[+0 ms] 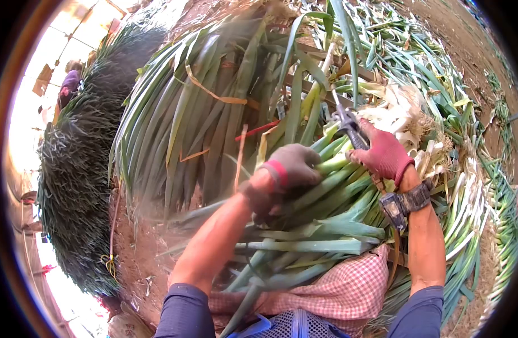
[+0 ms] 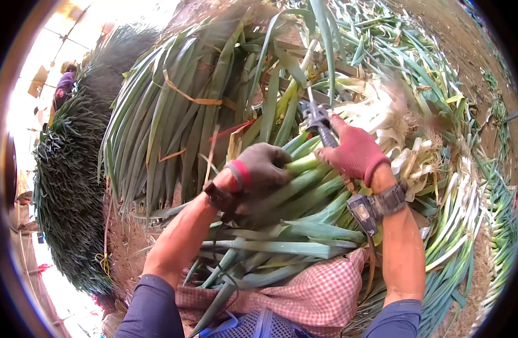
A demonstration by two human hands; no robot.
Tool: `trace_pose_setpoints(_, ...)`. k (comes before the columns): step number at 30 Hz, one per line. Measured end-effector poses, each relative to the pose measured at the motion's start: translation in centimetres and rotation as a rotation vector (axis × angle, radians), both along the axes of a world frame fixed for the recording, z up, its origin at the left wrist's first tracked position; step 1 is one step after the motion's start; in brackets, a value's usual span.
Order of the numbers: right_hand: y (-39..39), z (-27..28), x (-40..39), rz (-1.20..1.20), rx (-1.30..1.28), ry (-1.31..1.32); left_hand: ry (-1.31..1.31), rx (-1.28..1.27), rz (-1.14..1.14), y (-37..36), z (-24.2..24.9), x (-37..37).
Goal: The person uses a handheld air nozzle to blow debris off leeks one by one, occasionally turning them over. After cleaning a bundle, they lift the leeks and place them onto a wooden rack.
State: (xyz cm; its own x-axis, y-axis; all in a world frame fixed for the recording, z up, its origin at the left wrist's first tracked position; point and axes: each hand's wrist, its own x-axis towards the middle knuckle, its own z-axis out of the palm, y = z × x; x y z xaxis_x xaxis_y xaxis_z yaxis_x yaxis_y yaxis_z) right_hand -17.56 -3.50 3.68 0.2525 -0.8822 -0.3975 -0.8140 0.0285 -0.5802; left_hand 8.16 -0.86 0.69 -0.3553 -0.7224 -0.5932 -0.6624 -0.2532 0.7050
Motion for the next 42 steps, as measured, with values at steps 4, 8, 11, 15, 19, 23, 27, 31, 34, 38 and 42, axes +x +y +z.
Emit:
trace_pose_setpoints(4,-0.1,-1.5,1.2,0.181,-0.026,-0.034,0.207,0.030,0.176,-2.4,-2.5,3.1)
trace_pose_setpoints(8,-2.8,-2.8,2.6,0.094,-0.052,0.098,0.244,0.027,0.371,-5.1,-3.3,3.3)
trace_pose_setpoints(11,-3.7,-2.7,3.5,0.123,-0.041,0.020,0.093,-0.240,0.399,-7.8,-3.7,2.3)
trace_pose_setpoints(15,-7.5,-2.4,4.2,-0.006,-0.118,0.128,-0.355,-0.592,0.170,-11.2,-4.4,0.2)
trace_pose_setpoints(19,-10.3,-4.8,4.1,0.031,-0.129,0.200,-0.632,-0.502,0.060,-13.1,-5.3,-2.0)
trace_pose_setpoints(23,-10.3,-5.6,4.0,-0.038,-0.165,0.228,-0.700,-0.552,0.066,-13.4,-6.1,-2.5)
trace_pose_setpoints(27,-9.9,-5.8,3.6,-0.051,-0.169,0.196,-0.454,-0.292,0.196,-12.6,-6.5,-1.6)
trace_pose_setpoints(31,-9.6,-6.0,3.2,-0.069,-0.179,0.209,-0.460,-0.238,0.183,-11.2,-5.5,-2.0)
trace_pose_setpoints(34,-8.9,-5.1,3.1,-0.102,-0.205,0.169,-0.492,-0.271,0.152,-10.4,-5.2,-1.9)
trace_pose_setpoints(38,-8.5,-5.4,3.0,-0.076,-0.123,0.184,-0.536,-0.208,0.041,-8.9,-4.4,-1.7)
trace_pose_setpoints(42,-5.8,-4.4,3.3,0.010,-0.042,0.149,-0.524,-0.175,-0.029,-7.7,-4.8,-1.1)
